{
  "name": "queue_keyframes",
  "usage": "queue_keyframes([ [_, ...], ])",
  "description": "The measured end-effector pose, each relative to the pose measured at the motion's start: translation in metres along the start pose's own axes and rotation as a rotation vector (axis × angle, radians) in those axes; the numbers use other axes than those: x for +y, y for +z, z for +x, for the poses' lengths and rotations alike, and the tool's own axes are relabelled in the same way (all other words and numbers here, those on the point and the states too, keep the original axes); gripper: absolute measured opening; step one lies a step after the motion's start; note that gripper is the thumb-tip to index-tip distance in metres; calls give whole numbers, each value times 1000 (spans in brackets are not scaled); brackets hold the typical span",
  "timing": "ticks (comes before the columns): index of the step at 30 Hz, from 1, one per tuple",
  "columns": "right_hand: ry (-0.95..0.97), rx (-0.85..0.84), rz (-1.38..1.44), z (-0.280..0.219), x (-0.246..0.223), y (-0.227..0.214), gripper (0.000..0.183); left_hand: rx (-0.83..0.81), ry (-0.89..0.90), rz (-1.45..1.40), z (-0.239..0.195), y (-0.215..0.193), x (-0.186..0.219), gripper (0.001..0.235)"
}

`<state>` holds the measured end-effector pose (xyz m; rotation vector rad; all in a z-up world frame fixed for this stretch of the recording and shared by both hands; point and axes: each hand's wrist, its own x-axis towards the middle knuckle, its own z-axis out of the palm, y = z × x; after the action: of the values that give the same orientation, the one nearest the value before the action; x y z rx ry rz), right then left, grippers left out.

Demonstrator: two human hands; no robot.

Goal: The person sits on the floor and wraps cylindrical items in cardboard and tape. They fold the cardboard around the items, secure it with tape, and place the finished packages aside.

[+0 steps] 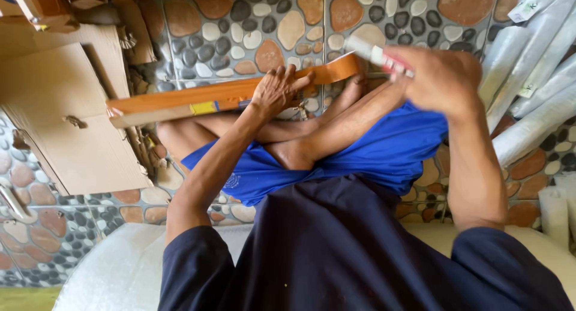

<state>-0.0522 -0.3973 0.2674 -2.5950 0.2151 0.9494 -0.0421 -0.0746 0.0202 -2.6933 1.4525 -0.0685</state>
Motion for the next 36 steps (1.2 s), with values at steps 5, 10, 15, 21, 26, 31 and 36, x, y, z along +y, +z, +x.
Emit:
queue_keyframes([
  [5,-331,7,-231,46,-21,89,61,8,-70,38,-29,-8,-52,75],
  [10,-406,357,-18,61,-42,97,33,1,-88,69,-48,6,-41,72],
  [15,-260,239,460,145,-51,117,39,-42,-112,140,-31,36,-30,76],
  [21,-378,21,481,227,4,155,61,27,-157,107,2,30,-17,90],
  [26,-224,-58,211,186,58,108,53,-377,-80,-143,69,-16,14,61],
  [31,-178,-29,148,164,83,124,52,-126,-88,-117,76,21,46,77],
  [36,-186,-155,100,158,65,114,55,-144,-78,-121,52,20,52,93],
])
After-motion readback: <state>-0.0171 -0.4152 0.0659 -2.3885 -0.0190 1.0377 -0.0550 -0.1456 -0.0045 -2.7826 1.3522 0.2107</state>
